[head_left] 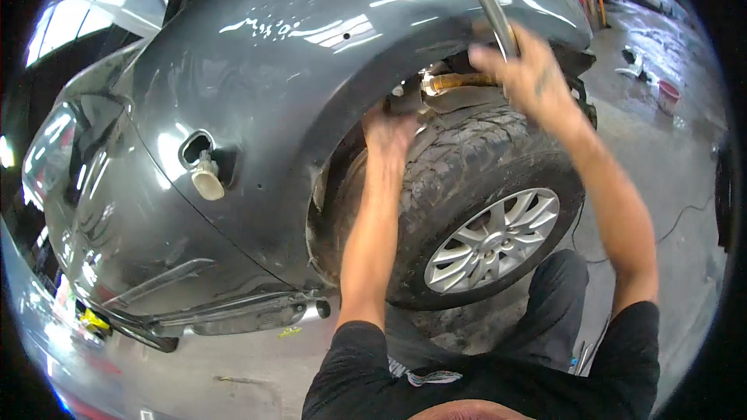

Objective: The person uses a hammer and a metal bar to straighten the damaged metal of a car fender, striking various points on the panel and internal support structures. The person then wipes the headlight area with a cloth.

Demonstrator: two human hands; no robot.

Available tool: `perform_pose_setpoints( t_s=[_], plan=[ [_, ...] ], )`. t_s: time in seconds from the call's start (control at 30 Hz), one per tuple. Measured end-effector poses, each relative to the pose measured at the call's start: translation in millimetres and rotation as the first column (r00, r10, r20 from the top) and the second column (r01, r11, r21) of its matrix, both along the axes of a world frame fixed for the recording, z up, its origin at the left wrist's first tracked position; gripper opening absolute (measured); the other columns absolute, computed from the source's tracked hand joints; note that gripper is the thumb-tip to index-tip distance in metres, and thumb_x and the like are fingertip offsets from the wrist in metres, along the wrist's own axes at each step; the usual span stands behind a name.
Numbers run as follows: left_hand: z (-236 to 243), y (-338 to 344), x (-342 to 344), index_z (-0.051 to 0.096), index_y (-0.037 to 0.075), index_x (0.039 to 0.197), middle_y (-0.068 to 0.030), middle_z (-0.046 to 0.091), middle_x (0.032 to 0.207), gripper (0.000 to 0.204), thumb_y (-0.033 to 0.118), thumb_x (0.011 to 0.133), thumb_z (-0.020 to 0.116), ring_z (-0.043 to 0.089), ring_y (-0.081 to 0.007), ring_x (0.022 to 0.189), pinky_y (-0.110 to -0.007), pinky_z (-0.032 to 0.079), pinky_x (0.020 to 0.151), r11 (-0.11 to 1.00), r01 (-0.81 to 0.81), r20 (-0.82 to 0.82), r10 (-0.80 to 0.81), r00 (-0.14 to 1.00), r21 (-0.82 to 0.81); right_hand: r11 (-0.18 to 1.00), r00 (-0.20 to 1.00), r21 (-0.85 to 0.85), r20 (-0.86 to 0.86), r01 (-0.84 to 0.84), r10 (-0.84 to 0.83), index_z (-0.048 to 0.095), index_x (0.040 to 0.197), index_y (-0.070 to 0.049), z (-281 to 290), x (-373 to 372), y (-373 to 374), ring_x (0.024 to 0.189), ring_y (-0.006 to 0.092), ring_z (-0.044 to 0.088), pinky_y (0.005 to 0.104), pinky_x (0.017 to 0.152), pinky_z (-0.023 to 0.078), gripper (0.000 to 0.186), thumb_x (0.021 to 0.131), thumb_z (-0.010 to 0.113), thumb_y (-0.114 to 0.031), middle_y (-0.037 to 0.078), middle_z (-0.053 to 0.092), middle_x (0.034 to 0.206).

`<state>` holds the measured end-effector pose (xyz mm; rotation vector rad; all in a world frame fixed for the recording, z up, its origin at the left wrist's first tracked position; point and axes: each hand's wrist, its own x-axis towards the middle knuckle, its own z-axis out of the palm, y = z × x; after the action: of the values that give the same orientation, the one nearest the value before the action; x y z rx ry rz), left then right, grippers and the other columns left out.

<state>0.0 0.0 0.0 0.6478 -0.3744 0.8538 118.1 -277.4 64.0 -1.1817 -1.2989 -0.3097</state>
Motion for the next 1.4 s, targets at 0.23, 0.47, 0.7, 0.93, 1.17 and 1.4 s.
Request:
perform_pose_setpoints(
  t_s=[0.23,0.47,0.7,0.93,1.17,1.4],
  plan=[
    [-71.2,-182.1,-30.5,0.061,-0.003,0.137,-0.0165,0.065,0.134,0.044,0.018,0.099,0.067,0.063,-0.0284,0.122,-0.042,0.047,0.108,0.773,-0.335,-0.352,0.568,0.744,0.539,0.905,0.707,0.149,-0.579,-0.398,0.406,0.052,0.148,-0.003,-161.3,-28.8,-30.2,0.094,0.0156,0.065,0.0309,0.079,0.057,0.061,0.100,0.069,-0.037,0.005,0.066,0.100],
    [-9.5,-225.7,-45.0,0.069,0.004,0.129,-0.0208,0.061,0.139,0.035,0.006,0.094,0.064,0.059,-0.0417,0.129,-0.047,0.046,0.110,-0.357,-0.080,0.336,0.747,0.573,0.931,0.942,0.709,0.157,-0.625,-0.295,0.326,0.044,0.152,0.003,-206.9,-40.2,-29.4,0.100,0.0187,0.064,0.0292,0.091,0.051,0.072,0.101,0.067,-0.042,0.013,0.069,0.112],
    [220.7,-140.4,19.8,0.028,0.005,0.163,-0.0151,0.021,0.171,0.071,0.051,0.108,0.028,0.013,-0.0317,0.159,-0.049,0.006,0.130,-0.853,0.349,0.817,0.494,0.297,0.389,0.707,0.389,0.213,-0.712,-0.675,0.585,0.034,0.157,0.002,-250.4,-57.4,-24.9,0.106,0.0267,0.067,0.0391,0.094,0.054,0.093,0.092,0.073,-0.050,0.019,0.066,0.120],
    [216.3,-96.3,-68.7,0.030,0.004,0.162,-0.0136,0.022,0.171,0.070,0.049,0.108,0.027,0.015,-0.0316,0.159,-0.049,0.007,0.129,-0.818,0.439,0.879,0.462,0.119,0.371,0.795,0.742,-0.216,-0.552,-0.567,0.379,0.055,0.144,0.002,-316.1,-38.8,-62.8,0.106,0.0269,0.066,0.0390,0.099,0.049,0.074,0.092,0.072,-0.047,0.015,0.070,0.117],
    [178.2,-58.2,-144.4,0.031,0.008,0.162,-0.0117,0.028,0.169,0.067,0.048,0.108,0.035,0.018,-0.0349,0.158,-0.053,0.009,0.128,-0.861,0.330,0.917,0.397,-0.040,0.387,0.813,0.642,-0.402,-0.765,-0.422,-0.044,0.060,0.135,0.002,-370.1,2.9,-141.8,0.097,0.0204,0.059,0.0358,0.091,0.048,0.050,0.092,0.065,-0.021,0.007,0.064,0.106],
    [154.8,-57.6,-149.3,0.028,0.006,0.163,-0.0137,0.023,0.171,0.069,0.048,0.108,0.034,0.014,-0.0342,0.160,-0.055,0.006,0.127,-0.780,0.319,0.840,0.466,-0.279,0.538,0.986,0.241,-0.150,-0.962,-0.074,-0.129,0.059,0.140,-0.004,-485.1,75.9,-231.7,0.078,0.0135,0.064,0.0281,0.070,0.053,0.053,0.103,0.061,-0.042,0.004,0.065,0.095]
  ],
)
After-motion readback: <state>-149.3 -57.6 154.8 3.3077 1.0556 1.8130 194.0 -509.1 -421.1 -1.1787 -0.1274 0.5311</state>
